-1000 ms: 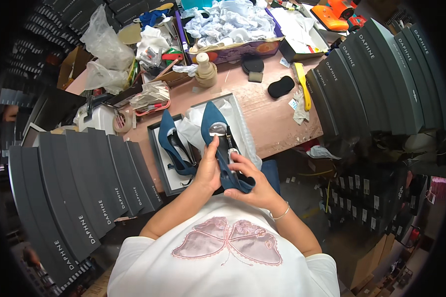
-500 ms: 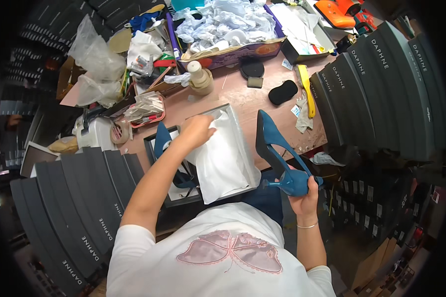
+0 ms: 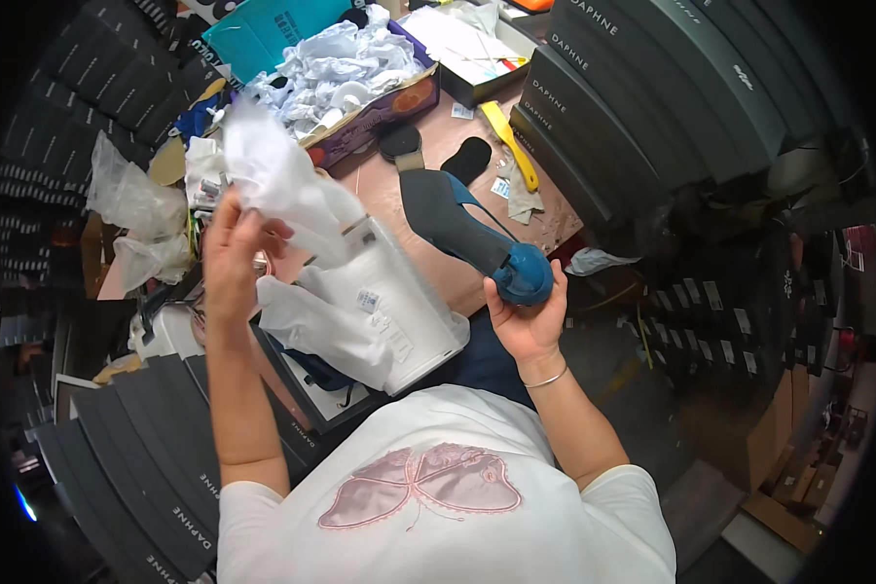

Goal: Packaging a pair of blue high-heeled shoes into a branded box with protective wrapping.

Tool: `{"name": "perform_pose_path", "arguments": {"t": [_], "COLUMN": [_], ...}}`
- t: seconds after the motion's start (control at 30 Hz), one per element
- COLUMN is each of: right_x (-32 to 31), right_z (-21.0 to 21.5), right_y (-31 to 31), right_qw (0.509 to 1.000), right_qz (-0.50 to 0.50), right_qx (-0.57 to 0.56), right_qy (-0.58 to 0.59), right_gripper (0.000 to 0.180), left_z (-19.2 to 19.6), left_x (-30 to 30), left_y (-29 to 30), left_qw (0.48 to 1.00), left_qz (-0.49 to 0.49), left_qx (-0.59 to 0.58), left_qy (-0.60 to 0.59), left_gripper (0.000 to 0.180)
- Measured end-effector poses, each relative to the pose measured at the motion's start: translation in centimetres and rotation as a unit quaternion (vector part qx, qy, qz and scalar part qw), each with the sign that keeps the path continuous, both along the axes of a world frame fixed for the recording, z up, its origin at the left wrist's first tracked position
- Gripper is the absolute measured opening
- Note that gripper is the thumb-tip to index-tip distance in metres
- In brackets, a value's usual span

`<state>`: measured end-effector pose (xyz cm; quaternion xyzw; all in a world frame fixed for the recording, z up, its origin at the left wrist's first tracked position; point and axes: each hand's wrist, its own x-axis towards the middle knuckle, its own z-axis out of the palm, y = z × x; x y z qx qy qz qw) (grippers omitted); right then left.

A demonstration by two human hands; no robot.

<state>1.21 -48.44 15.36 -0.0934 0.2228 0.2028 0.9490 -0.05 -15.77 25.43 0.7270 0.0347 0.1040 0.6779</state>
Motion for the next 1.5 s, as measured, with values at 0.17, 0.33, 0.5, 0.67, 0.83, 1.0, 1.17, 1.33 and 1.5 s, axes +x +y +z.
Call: {"name": "perform_pose_path", "arguments": {"t": [0.17, 0.33, 0.5, 0.67, 0.83, 1.0, 1.17, 1.33, 1.5], "right_x": [-1.9, -4.6, -8.0, -8.5, -6.3, -7.7, -8.2, -8.8, -9.2], "right_z": [0.8, 1.8, 6.2, 8.5, 2.2, 3.1, 0.3, 6.0, 7.8], "right_y": [-0.5, -2.4, -6.3, -2.2, 7.4, 7.1, 3.9, 2.9, 4.9], "right_qw": [1.000, 0.999, 0.975, 0.875, 0.832, 0.869, 0.864, 0.696, 0.453], "right_qz": [0.003, 0.008, 0.105, 0.338, 0.299, 0.284, 0.316, 0.407, 0.344], "right_qx": [-0.010, 0.018, -0.100, -0.189, -0.308, -0.290, -0.301, -0.402, -0.508], "right_qy": [-0.023, -0.047, -0.169, -0.290, -0.353, -0.285, -0.252, -0.434, -0.647], "right_gripper": [0.047, 0.046, 0.051, 0.052, 0.040, 0.035, 0.049, 0.038, 0.025], "left_z": [4.2, -3.7, -9.1, -6.5, -2.6, -13.3, -13.7, -5.6, -7.4], "left_x": [-1.4, -2.6, -5.4, -11.4, -17.2, -19.4, -15.0, -12.5, -10.3], "left_y": [-1.2, 0.1, -0.3, -2.3, -3.3, 0.8, -3.8, -4.5, -4.3], "left_qw": [0.981, 0.963, 0.895, 0.922, 0.940, 0.901, 0.875, 0.828, 0.819], "left_qz": [-0.091, 0.003, 0.112, 0.075, 0.063, 0.282, 0.404, 0.205, -0.109], "left_qx": [0.170, 0.261, 0.431, 0.365, 0.325, 0.309, -0.263, 0.515, 0.562], "left_qy": [-0.037, 0.060, 0.009, -0.108, -0.085, 0.117, -0.038, -0.089, 0.042], "left_gripper": [0.017, 0.025, 0.011, 0.017, 0.024, 0.032, 0.023, 0.051, 0.027]}}
